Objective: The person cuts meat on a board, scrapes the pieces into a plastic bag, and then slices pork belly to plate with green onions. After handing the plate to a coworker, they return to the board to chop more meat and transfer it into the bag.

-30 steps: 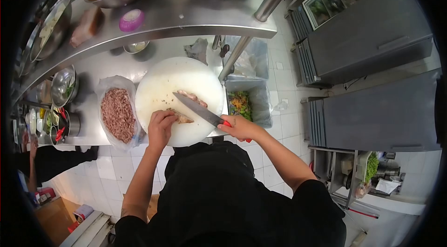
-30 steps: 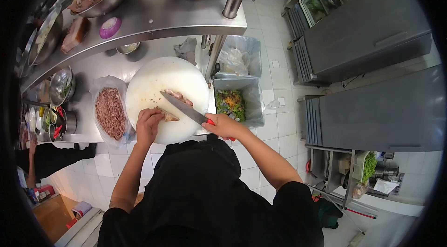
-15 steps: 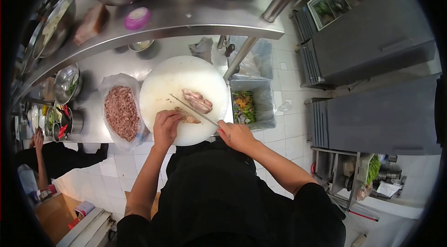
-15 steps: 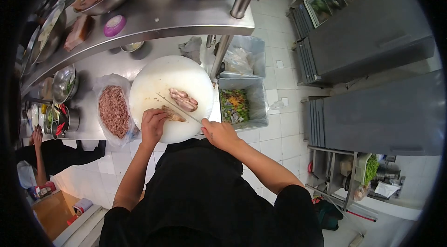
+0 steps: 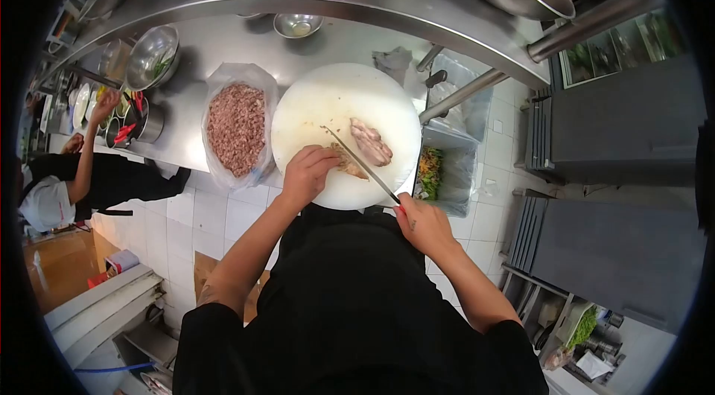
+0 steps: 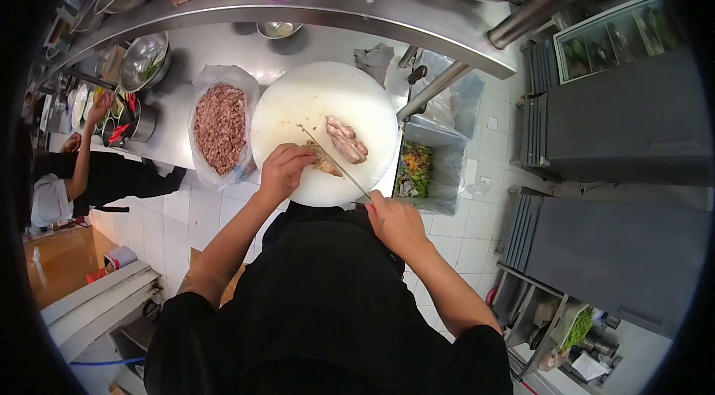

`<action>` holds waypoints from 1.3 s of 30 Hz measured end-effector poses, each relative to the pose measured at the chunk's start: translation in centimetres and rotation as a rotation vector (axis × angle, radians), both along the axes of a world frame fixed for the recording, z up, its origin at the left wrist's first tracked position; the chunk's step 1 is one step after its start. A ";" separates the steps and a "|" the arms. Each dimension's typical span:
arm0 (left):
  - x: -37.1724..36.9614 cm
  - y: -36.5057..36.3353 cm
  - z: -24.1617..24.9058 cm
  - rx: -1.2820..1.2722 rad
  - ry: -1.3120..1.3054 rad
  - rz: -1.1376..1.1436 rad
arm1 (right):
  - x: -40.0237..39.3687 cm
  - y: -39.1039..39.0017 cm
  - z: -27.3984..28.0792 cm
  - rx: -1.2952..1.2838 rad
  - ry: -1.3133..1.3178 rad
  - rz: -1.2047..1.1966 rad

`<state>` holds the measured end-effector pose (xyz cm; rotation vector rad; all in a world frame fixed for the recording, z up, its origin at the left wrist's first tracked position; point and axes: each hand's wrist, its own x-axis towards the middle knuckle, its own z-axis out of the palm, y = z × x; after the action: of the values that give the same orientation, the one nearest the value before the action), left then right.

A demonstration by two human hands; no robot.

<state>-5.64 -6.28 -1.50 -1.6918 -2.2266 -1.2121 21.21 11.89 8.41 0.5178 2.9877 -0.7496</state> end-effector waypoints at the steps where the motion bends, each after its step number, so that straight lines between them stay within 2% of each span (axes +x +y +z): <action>1: 0.1 0.0 0.2 -0.020 0.014 -0.010 | 0.3 -0.2 1.0 0.012 -0.019 0.005; 7: 0.7 0.3 1.7 -0.024 0.065 -0.051 | 1.7 -0.6 3.5 0.055 -0.137 -0.036; 20: 1.9 1.3 0.1 0.018 0.016 0.089 | 2.0 -1.2 5.6 0.143 -0.181 0.025; 23: 2.0 1.3 0.3 0.012 0.031 0.106 | 1.7 -0.8 6.9 0.099 -0.275 0.024; 32: 2.2 1.5 -0.2 0.023 -0.005 0.149 | 0.1 0.9 4.4 0.151 -0.196 0.129; 37: 2.1 1.6 -0.1 0.022 -0.003 0.138 | -4.3 0.9 -0.5 0.103 -0.166 0.140; 39: 2.1 1.7 0.0 0.020 -0.001 0.142 | -4.9 1.0 -0.7 0.094 -0.164 0.140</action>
<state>-3.56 -4.60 -1.45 -1.4975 -2.2829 -1.1982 16.34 12.88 7.69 0.3495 2.8795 -0.5318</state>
